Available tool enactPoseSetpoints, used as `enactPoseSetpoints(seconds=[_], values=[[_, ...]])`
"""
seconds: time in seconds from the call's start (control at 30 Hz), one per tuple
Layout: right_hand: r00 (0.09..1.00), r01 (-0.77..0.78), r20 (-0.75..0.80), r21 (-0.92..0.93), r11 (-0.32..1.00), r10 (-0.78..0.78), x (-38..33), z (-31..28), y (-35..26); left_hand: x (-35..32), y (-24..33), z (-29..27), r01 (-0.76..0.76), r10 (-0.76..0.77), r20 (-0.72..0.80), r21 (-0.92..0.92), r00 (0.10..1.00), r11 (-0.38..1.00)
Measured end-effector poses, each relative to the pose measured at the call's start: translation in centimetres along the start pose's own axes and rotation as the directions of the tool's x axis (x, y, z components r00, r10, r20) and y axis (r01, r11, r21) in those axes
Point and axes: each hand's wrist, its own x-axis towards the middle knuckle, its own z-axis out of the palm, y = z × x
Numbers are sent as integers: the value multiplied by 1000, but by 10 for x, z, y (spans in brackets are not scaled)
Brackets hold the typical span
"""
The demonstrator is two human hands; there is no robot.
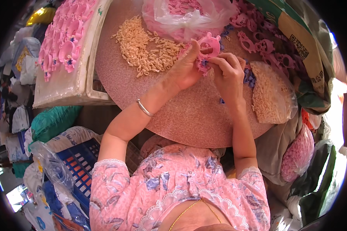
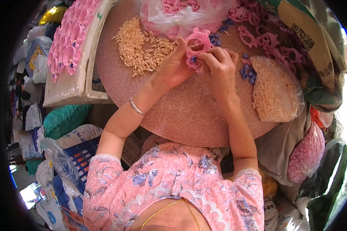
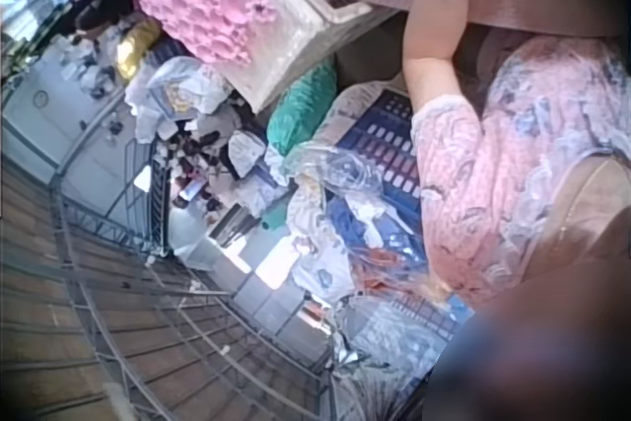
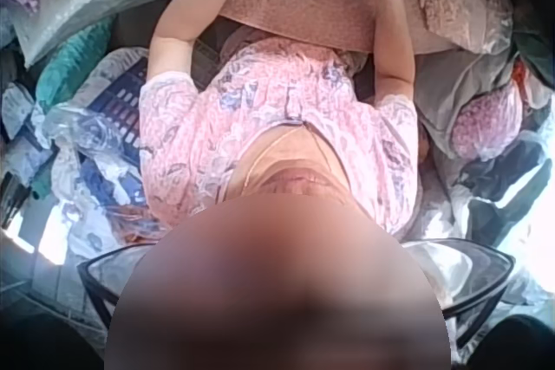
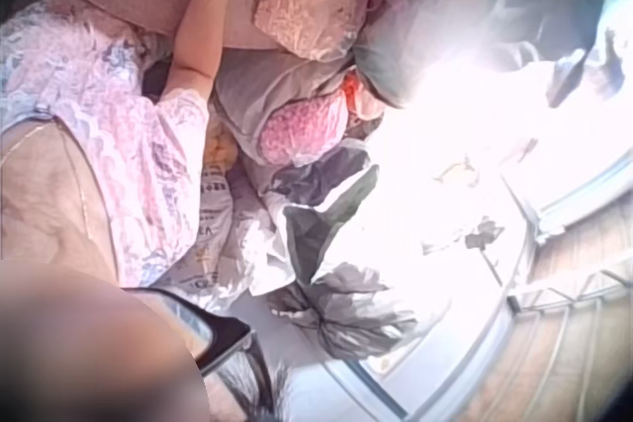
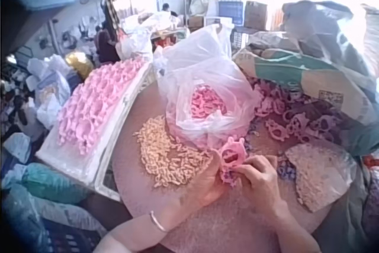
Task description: Manually assembling small pink plastic flower-shaped frames by snapping blue center pieces into place.
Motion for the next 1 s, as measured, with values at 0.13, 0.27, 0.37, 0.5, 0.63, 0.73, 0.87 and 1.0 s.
enactPoseSetpoints(seconds=[0.13, 0.27, 0.37, 0.5, 0.63, 0.73, 0.87, 1.0], values=[[984, -180, 13, 140, 974, 180, -1, 4, -8, 0, -1, -8, -16, 12, -77, -57, 997, 998], [989, -140, 66, 152, 978, 132, 1, 3, -9, -2, 0, 0, -29, 18, -114, -92, 993, 995], [999, -35, 29, 33, 999, 34, 1, 4, -9, -1, -4, -4, -33, 26, -82, -91, 996, 995], [975, -219, 28, 232, 948, 219, 0, 6, -11, -1, -3, -3, -41, 42, 17, -17, 999, 999], [956, -292, 94, 240, 926, 277, 2, -3, -9, -1, -4, 2, -44, 44, 3, 86, 999, 995], [997, -70, 45, 138, 988, 64, 1, 0, -1, -2, -5, 4, -67, 67, -5, 103, 998, 992], [992, -115, 71, 154, 981, 105, 3, -4, -7, -2, -3, -1, -4, 2, -38, -75, 999, 997], [954, -297, 117, 268, 916, 275, 5, -6, -16, -1, -2, -3, 16, -22, -41, -140, 999, 990]])
